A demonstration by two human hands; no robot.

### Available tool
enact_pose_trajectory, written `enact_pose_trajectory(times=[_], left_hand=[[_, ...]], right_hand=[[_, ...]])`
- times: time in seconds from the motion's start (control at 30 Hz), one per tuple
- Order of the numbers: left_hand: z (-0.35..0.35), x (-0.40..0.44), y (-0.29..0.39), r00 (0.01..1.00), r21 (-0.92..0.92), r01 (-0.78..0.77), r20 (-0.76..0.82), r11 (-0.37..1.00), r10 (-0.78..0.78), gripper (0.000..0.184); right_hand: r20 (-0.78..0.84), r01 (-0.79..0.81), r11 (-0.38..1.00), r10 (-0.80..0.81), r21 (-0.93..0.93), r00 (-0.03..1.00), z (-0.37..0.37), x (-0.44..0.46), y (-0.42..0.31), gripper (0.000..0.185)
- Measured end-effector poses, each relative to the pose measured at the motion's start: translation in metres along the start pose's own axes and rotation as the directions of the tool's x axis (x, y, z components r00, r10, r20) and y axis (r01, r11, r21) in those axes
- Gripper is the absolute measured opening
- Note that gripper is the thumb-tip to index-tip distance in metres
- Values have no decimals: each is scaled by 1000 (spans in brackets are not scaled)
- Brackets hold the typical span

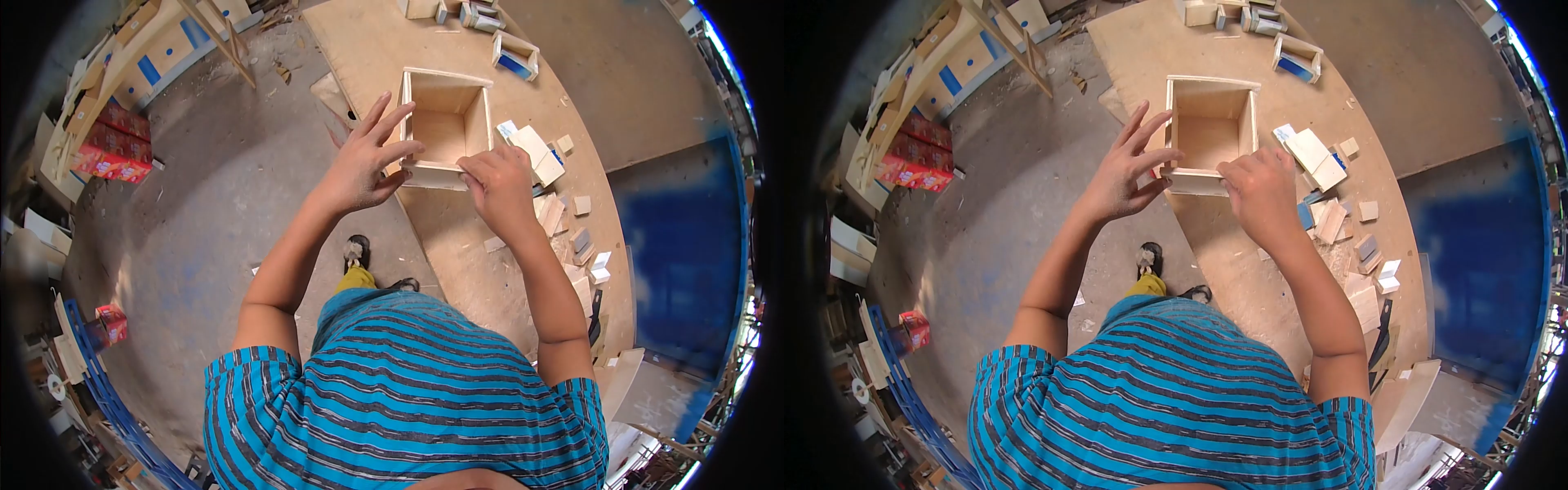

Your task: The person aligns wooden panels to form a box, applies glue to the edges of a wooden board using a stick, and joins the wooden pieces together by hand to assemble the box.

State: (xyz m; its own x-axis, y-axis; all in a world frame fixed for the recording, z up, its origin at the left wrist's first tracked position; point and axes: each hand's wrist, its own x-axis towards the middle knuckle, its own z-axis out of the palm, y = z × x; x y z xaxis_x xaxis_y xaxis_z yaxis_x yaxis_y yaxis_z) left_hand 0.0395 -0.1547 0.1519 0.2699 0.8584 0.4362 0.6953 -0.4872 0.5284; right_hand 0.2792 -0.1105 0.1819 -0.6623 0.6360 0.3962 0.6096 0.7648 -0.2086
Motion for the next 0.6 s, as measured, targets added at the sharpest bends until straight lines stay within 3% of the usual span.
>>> enact_pose_trajectory(times=[0.2,0.6], left_hand=[[-2,5,0,998,-62,-1,64,998,5,36],[-2,9,-3,995,-136,-25,90,990,37,35]], right_hand=[[32,-29,999,28,19,999,1,-1,1,18],[3,-43,998,43,39,999,0,-2,1,17]])
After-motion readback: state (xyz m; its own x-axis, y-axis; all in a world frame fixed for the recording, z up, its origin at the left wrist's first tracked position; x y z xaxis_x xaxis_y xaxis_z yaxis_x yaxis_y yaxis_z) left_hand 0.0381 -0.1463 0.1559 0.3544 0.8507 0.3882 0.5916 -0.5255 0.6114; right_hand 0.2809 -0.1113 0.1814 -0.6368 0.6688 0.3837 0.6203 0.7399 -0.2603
